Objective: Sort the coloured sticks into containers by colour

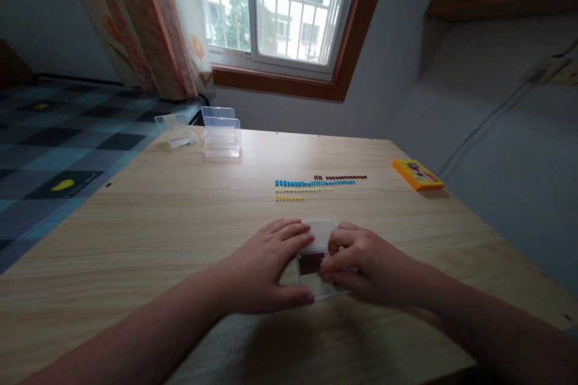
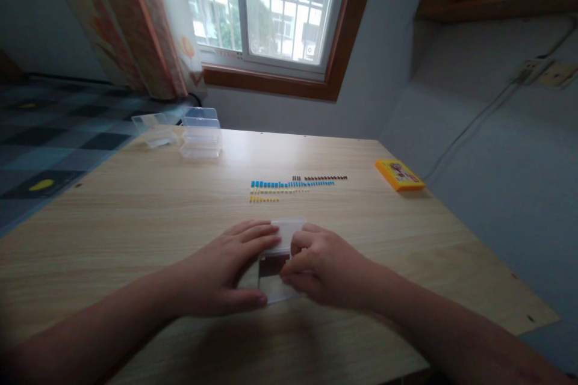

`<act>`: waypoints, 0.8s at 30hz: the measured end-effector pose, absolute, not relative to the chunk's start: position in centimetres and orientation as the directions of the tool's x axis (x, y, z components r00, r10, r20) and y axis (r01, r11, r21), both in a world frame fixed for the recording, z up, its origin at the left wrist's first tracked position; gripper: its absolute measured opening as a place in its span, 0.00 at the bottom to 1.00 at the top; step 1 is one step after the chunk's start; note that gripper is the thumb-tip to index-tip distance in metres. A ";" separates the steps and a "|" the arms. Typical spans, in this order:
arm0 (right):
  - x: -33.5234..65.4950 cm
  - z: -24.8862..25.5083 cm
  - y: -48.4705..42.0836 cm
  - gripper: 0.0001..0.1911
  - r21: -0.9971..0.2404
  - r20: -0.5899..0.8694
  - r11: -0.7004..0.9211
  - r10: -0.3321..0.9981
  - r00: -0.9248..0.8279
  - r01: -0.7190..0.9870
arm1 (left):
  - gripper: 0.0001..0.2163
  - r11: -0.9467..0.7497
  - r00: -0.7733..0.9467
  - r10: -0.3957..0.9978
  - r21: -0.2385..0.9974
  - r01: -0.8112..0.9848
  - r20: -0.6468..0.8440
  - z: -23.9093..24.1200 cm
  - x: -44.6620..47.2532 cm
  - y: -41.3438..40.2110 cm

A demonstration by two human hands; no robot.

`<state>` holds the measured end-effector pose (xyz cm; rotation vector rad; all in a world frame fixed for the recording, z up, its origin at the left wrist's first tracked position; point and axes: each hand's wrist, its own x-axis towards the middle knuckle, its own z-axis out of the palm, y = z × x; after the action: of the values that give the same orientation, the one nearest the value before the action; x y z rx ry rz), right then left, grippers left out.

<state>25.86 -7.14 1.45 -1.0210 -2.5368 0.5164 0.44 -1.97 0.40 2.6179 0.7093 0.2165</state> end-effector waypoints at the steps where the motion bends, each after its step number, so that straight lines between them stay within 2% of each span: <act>1: 25.9 1.5 -7.1 0.08 -0.458 0.186 0.672 0.713 -0.676 0.582 | 0.42 -0.783 0.858 0.512 0.432 0.448 0.037 0.4 0.5 -1.9; 13: 26.1 2.0 -7.0 0.08 -0.521 0.200 0.642 0.733 -0.650 0.563 | 0.41 -0.774 0.853 0.522 0.439 0.457 0.033 0.5 0.5 -2.1; 24: 26.0 1.5 -7.2 0.06 -0.516 0.163 0.652 0.712 -0.683 0.556 | 0.40 -0.783 0.858 0.509 0.447 0.432 0.063 0.3 0.4 -1.9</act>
<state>25.96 -7.16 1.50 -1.0059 -2.5195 0.6174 0.41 -1.92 0.30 2.6082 0.6946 0.2508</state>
